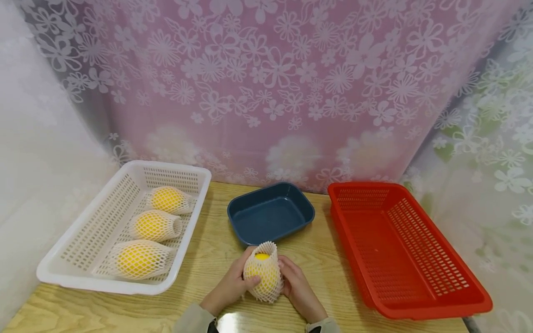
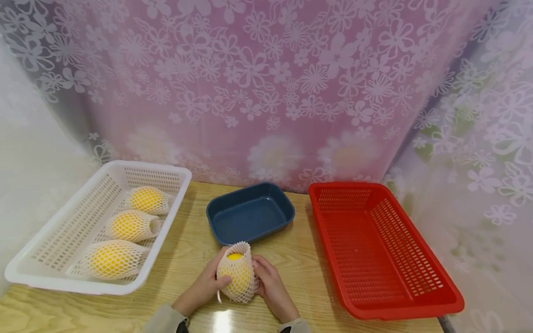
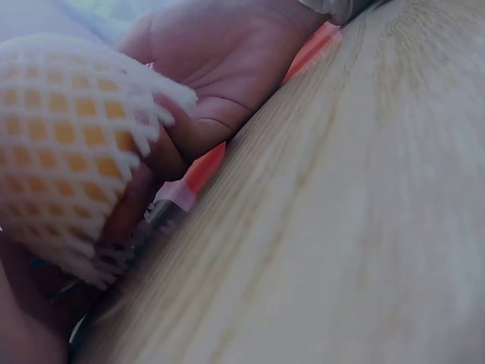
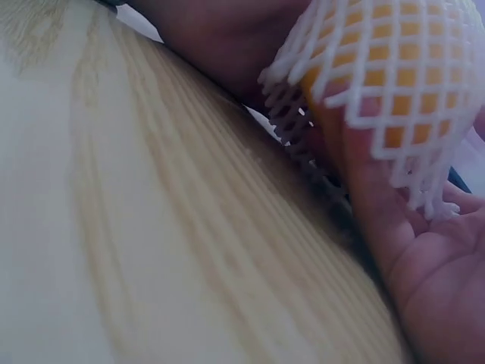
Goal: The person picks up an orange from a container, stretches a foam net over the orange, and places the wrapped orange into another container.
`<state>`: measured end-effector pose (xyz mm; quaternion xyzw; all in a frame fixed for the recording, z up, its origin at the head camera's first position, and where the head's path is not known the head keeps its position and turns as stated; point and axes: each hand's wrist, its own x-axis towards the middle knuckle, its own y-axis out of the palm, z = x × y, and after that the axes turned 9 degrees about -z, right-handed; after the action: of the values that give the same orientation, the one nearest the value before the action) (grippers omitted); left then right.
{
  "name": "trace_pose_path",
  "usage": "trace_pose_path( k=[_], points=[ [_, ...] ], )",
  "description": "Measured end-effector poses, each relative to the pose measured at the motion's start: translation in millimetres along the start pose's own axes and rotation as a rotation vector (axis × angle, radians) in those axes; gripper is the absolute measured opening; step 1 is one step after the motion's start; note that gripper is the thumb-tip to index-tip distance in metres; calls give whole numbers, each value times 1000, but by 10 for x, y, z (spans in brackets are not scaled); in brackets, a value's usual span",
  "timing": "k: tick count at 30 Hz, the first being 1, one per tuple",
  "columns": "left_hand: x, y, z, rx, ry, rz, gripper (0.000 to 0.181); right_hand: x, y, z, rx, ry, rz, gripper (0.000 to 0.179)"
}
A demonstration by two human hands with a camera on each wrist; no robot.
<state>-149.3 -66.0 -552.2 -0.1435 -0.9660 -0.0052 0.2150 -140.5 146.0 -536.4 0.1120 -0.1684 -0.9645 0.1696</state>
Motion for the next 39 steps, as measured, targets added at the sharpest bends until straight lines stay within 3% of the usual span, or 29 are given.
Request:
trace_pose_path(
  k=[4, 16, 24, 29, 34, 39],
  points=[
    [14, -2, 15, -15, 28, -10, 45, 9, 16, -15, -12, -5, 0, 26],
    [11, 18, 2, -80, -10, 1, 49, -1, -12, 15, 47, 26, 27, 27],
    [10, 24, 15, -111, -28, -3, 57, 2, -50, 9, 207, 61, 156, 31],
    [2, 18, 19, -122, -8, -11, 65, -12, -52, 0, 244, 79, 202, 32],
    [-21, 11, 8, -83, 26, -15, 75, -16, -57, 2, 262, 97, 192, 36],
    [-31, 4, -7, -23, 57, -20, 71, -9, -58, 1, 258, 109, 202, 40]
  ],
)
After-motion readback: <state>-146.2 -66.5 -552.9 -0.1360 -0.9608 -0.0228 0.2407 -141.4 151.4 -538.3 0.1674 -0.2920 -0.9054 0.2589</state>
